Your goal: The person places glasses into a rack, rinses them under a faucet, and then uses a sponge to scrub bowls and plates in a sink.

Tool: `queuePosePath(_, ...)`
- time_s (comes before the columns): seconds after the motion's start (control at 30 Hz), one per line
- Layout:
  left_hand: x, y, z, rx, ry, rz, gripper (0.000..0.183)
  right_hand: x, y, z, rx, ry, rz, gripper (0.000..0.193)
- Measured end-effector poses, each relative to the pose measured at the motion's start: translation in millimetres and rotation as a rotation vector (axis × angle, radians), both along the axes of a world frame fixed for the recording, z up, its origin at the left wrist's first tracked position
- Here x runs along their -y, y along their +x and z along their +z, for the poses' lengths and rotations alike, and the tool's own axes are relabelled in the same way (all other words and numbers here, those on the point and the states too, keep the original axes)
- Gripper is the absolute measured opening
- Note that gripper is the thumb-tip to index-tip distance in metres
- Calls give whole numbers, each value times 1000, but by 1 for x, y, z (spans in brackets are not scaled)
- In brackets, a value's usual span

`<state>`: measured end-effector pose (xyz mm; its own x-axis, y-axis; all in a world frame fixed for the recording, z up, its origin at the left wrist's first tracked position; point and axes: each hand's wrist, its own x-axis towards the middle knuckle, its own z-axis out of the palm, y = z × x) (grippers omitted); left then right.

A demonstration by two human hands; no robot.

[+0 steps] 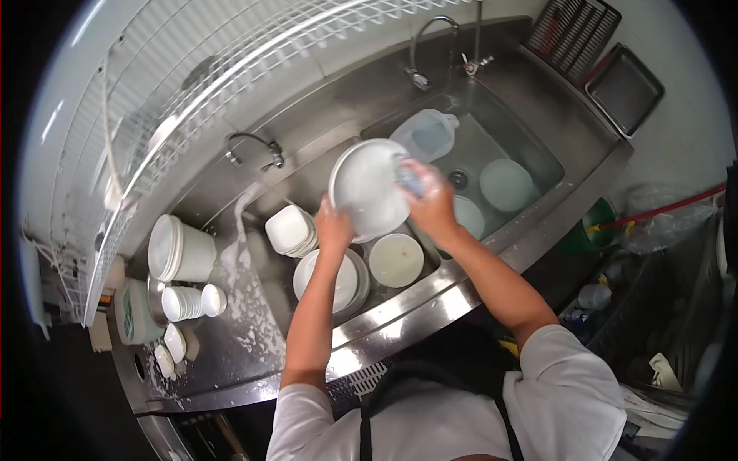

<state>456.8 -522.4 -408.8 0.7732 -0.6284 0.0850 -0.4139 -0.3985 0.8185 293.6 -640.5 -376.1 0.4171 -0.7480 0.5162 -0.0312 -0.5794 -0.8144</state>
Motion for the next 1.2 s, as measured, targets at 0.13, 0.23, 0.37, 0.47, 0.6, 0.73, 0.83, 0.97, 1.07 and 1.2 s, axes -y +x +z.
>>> queuePosePath(0.13, 106, -37, -23, 211, -40, -165, 38, 52, -87, -26, 145, 285, -314, 37)
queuePosePath(0.23, 178, -75, -49, 284, 132, -271, 35, 77, -149, -35, 157, 288, -449, 38)
queuePosePath(0.37, 244, -113, -95, 287, 119, -356, 30, 80, -207, -27, 283, 405, -547, 40)
queuePosePath(0.47, 270, -146, -126, 177, 197, -321, 32, 79, -244, -41, 286, 409, -616, 40)
queuePosePath(0.6, 282, -184, -168, 21, 257, -305, 30, 76, -265, -55, 304, 489, -641, 40)
queuePosePath(0.73, 288, -186, -218, 284, 637, -608, 34, 84, -248, -61, 345, 588, -514, 39)
queuePosePath(0.83, 282, -195, -204, 110, 590, -662, 36, 98, -235, -67, 299, 620, -509, 38)
queuePosePath(0.97, 222, -157, -101, -1017, 13, -538, 25, 109, -214, -59, 291, 678, -473, 38)
queuePosePath(1.07, 145, -69, -39, -1023, 87, -607, 23, 113, -198, -57, 275, 680, -378, 37)
queuePosePath(1.2, 46, 18, -59, -992, 413, -474, 32, 110, -177, -53, 281, 698, -296, 38)
